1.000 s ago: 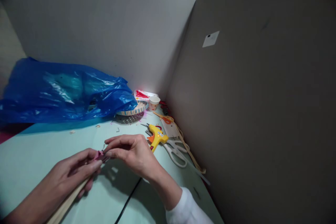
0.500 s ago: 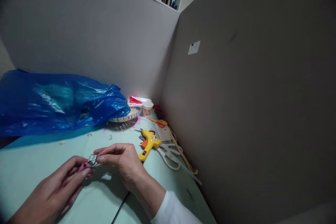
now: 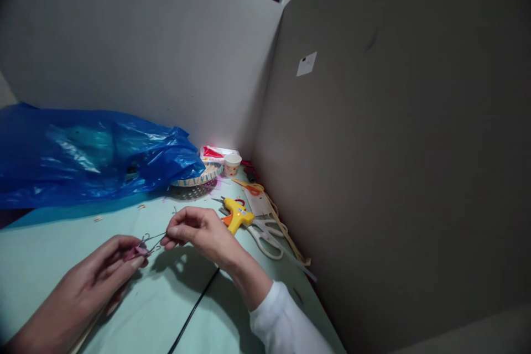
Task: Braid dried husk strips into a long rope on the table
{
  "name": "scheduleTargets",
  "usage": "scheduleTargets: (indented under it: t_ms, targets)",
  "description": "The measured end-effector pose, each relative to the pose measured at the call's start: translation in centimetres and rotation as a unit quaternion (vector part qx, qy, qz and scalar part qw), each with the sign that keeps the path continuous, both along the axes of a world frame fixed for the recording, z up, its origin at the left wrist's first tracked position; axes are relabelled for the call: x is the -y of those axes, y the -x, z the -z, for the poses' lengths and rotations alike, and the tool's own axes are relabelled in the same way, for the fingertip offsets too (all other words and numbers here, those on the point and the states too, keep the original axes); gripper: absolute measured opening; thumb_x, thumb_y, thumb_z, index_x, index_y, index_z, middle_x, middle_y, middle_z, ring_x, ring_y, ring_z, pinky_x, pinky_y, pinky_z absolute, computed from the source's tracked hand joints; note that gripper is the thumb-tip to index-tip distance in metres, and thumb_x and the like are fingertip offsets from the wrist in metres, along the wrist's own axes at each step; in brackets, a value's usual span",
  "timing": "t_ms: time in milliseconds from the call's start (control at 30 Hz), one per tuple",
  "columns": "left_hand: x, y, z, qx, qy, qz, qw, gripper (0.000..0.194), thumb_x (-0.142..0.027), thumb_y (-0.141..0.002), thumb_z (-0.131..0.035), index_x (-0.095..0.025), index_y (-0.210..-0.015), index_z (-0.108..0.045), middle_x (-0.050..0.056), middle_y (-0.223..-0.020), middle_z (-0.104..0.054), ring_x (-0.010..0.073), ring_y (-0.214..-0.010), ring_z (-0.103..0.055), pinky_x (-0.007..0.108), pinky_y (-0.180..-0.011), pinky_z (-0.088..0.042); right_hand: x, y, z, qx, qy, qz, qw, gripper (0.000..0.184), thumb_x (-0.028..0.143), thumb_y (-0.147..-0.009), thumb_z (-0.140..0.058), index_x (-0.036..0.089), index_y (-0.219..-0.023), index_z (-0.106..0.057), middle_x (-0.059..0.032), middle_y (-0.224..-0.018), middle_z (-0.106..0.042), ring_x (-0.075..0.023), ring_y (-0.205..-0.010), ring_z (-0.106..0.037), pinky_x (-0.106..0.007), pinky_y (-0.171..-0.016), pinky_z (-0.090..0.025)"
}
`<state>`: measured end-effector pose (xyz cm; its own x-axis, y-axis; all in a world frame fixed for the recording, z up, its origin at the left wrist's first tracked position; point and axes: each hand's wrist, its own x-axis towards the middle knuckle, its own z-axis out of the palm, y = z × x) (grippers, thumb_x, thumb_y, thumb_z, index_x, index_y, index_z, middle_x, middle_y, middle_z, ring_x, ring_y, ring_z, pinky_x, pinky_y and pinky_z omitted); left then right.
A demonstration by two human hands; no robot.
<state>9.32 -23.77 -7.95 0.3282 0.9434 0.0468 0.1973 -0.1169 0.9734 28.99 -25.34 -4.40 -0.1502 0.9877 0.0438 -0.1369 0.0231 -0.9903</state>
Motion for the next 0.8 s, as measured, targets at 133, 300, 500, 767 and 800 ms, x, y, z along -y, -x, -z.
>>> scheduleTargets:
  t_ms: [133, 300, 500, 767, 800]
  targets:
    - [-0.4, -0.6, 0.3, 0.047, 0.081, 0.032, 0.995, 0.044, -0.062, -0.078, -0.070, -0.024, -0.094, -0.055, -0.010, -0.054, -0.050, 0.0082, -0.038, -0.037, 0.019, -0.038, -0.031, -1.2, 0.1, 0.9, 0.010, -0.011, 0.056, 0.998, 0.041, 0.051, -0.072, -0.080, 0.014, -0.078, -0.065, -0.0025, -0.072, -0.069, -0.0108, -0.066, -0.062, -0.023, -0.067, -0.042]
    - [-1.8, -0.9, 1.1, 0.098, 0.163, 0.025, 0.981, 0.047, -0.056, -0.072, -0.077, -0.020, -0.097, -0.060, -0.001, -0.075, -0.069, 0.0064, -0.039, -0.045, 0.019, -0.038, -0.033, -5.0, -0.1, 2.1, 0.191, -0.012, 0.124, 0.974, 0.029, 0.039, -0.078, -0.075, 0.016, -0.079, -0.057, 0.0006, -0.066, -0.064, -0.0118, -0.061, -0.060, -0.023, -0.060, -0.045]
    - [-4.3, -1.2, 1.7, 0.146, 0.227, 0.007, 0.963, 0.049, -0.043, -0.070, -0.083, -0.019, -0.106, -0.059, 0.003, -0.087, -0.072, 0.0082, -0.048, -0.054, 0.021, -0.042, -0.043, -8.8, 0.1, 1.2, 0.363, -0.061, 0.136, 0.920, 0.007, 0.011, -0.078, -0.067, 0.018, -0.079, -0.066, -0.0003, -0.074, -0.068, -0.0158, -0.075, -0.064, -0.025, -0.072, -0.047]
    - [-5.8, -2.1, 0.6, 0.105, 0.204, -0.003, 0.973, 0.038, -0.042, -0.074, -0.079, -0.018, -0.096, -0.060, 0.002, -0.082, -0.071, 0.0127, -0.051, -0.061, 0.025, -0.045, -0.050, -10.9, 1.1, 1.5, 0.540, -0.062, 0.138, 0.828, 0.022, 0.009, -0.082, -0.059, 0.018, -0.092, -0.076, -0.0101, -0.094, -0.075, -0.0251, -0.094, -0.067, -0.031, -0.082, -0.046]
    - [-5.8, -2.1, 0.6, 0.100, 0.206, 0.001, 0.974, 0.039, -0.045, -0.073, -0.079, -0.018, -0.095, -0.060, 0.001, -0.077, -0.071, 0.0129, -0.049, -0.060, 0.025, -0.044, -0.049, -11.0, 1.0, 1.7, 0.550, -0.060, 0.132, 0.822, 0.021, 0.010, -0.083, -0.059, 0.018, -0.093, -0.076, -0.0103, -0.095, -0.075, -0.0248, -0.094, -0.068, -0.031, -0.082, -0.047]
